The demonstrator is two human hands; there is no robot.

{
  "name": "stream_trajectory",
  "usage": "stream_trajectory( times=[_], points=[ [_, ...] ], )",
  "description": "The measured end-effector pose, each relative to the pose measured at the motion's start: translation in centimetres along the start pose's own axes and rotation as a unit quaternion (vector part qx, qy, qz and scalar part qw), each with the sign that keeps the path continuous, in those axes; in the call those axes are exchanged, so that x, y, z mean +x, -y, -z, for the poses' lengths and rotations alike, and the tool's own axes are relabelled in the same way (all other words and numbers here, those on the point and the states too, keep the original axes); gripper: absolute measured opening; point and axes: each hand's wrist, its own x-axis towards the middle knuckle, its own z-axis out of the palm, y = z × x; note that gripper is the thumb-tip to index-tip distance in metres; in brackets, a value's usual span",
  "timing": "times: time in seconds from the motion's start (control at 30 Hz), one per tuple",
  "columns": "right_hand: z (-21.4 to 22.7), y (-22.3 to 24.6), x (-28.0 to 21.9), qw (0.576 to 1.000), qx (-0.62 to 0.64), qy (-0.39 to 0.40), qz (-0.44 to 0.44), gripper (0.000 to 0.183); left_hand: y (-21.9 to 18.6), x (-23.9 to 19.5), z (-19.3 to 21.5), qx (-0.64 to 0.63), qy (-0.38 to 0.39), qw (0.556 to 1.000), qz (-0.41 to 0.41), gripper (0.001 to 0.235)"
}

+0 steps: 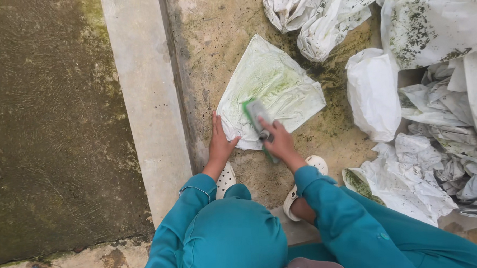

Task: The person scrubs the surface of white woven bags with a green-handled brush, holding the bag steady with one hand. They repeatedly scrub different sections of the same bag and then move to another bag, continuing the scrubbing motion.

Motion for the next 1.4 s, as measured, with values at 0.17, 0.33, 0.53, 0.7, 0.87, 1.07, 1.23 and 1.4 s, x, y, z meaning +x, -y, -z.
stream_trajectory(
  times=[0.17, 0.33, 0.53, 0.7, 0.87, 1.07, 1.23, 1.4],
  points=[
    [1.9, -3.8, 1.0, 0.993, -0.065, -0.097, 0.022, 0.065, 0.2, -0.2, 0.4, 0.006, -0.002, 1.0, -0.014, 0.093],
    [5.3, -2.9, 1.6, 0.97, -0.042, -0.183, -0.156, 0.065, 0.5, -0.1, -0.4, 0.024, -0.008, 1.0, -0.018, 0.093],
    [-2.0, -0.1, -2.5, 0.997, -0.02, -0.077, -0.005, 0.069, 1.7, -0.1, -1.5, 0.035, -0.017, 0.999, -0.027, 0.094],
    [-1.4, -2.4, -3.2, 0.981, -0.046, -0.186, -0.027, 0.06, 2.3, 0.4, -1.4, 0.045, -0.009, 0.998, -0.034, 0.095],
    [-1.8, -3.1, -3.4, 0.967, 0.012, -0.237, -0.094, 0.067, 1.8, -0.1, -1.1, 0.046, -0.013, 0.998, -0.038, 0.093],
    [-4.7, -0.9, -6.1, 0.987, -0.009, -0.148, 0.055, 0.066, 2.6, 0.5, -1.2, 0.026, -0.014, 0.999, -0.045, 0.093],
    [-1.5, -2.8, -3.7, 0.985, -0.081, -0.096, 0.115, 0.058, 3.7, 0.8, -1.3, -0.003, -0.006, 0.998, -0.061, 0.101],
    [0.2, -0.4, -1.0, 0.949, -0.229, -0.011, 0.217, 0.07, 2.5, 0.5, -0.5, -0.012, 0.008, 0.999, -0.039, 0.101]
  ],
)
